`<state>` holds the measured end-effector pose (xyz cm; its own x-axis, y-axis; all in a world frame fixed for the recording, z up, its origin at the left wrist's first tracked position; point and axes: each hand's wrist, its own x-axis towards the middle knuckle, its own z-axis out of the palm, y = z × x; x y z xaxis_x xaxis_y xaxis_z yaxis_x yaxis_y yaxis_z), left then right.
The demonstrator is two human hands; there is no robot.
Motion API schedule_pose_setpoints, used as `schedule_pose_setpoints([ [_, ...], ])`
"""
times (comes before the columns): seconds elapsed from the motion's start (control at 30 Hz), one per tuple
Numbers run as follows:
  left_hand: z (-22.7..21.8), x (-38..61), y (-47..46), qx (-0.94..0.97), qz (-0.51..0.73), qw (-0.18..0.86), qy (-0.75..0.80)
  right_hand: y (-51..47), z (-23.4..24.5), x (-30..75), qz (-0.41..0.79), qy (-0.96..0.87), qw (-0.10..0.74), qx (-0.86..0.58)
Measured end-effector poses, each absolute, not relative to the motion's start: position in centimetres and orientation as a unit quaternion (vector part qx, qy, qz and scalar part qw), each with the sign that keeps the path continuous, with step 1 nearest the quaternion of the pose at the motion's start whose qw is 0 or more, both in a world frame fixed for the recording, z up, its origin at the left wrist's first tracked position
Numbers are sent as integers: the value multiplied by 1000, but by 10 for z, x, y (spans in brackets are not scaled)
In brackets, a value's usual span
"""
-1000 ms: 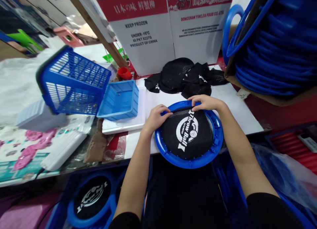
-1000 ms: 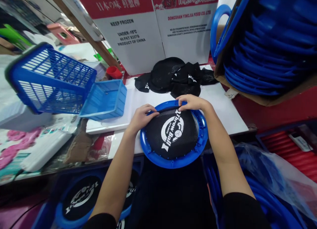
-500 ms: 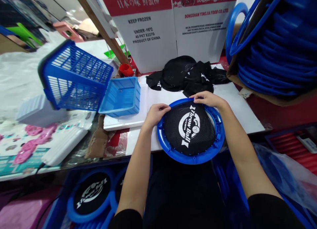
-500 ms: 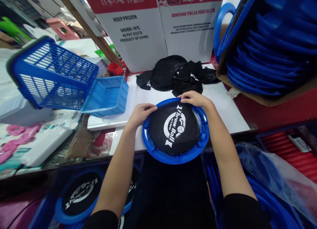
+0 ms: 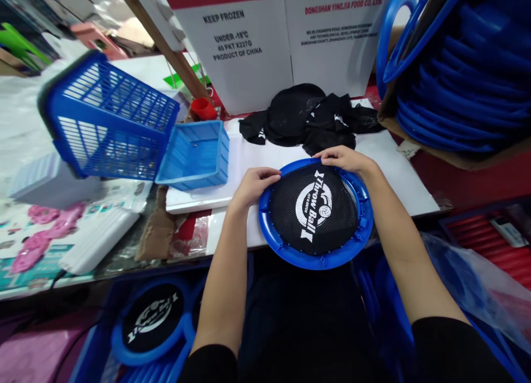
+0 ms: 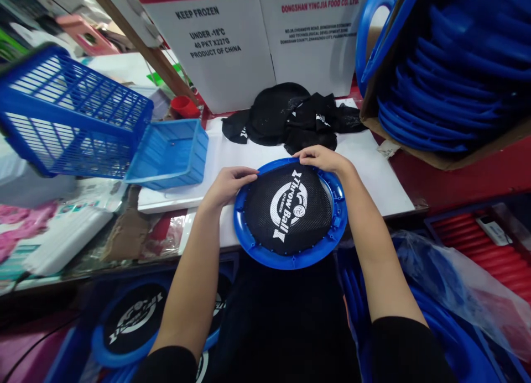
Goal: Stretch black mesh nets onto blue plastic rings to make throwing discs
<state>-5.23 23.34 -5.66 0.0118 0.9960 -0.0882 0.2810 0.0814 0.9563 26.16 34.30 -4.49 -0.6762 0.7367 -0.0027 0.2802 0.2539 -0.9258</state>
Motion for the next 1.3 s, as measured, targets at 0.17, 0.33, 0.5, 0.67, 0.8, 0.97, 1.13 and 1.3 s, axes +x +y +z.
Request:
schedule_pose_setpoints([
  [0.17,-58,-56,233,560,386,449,580,345,-50,260,504,-755,236,-346],
  [0.33,-58,-54,233,594,376,402,587,346,-53,259,501,-747,248,-359],
  [0.5,-56,-54,231,613,373,389,577,344,-52,259,506,-740,261,-358],
  [0.67,-57,-53,231,620,372,388,572,343,-49,259,512,-735,260,-361],
  [0.8,-59,-52,232,628,370,371,576,343,-49,256,485,-752,253,-368],
  [0.97,-59,-52,233,636,363,372,571,342,-50,252,438,-773,261,-379],
  [1.13,-59,-53,233,633,365,379,568,345,-52,254,452,-770,261,-367],
  [1.3,-59,-53,233,635,360,373,573,349,-56,254,443,-779,264,-356],
])
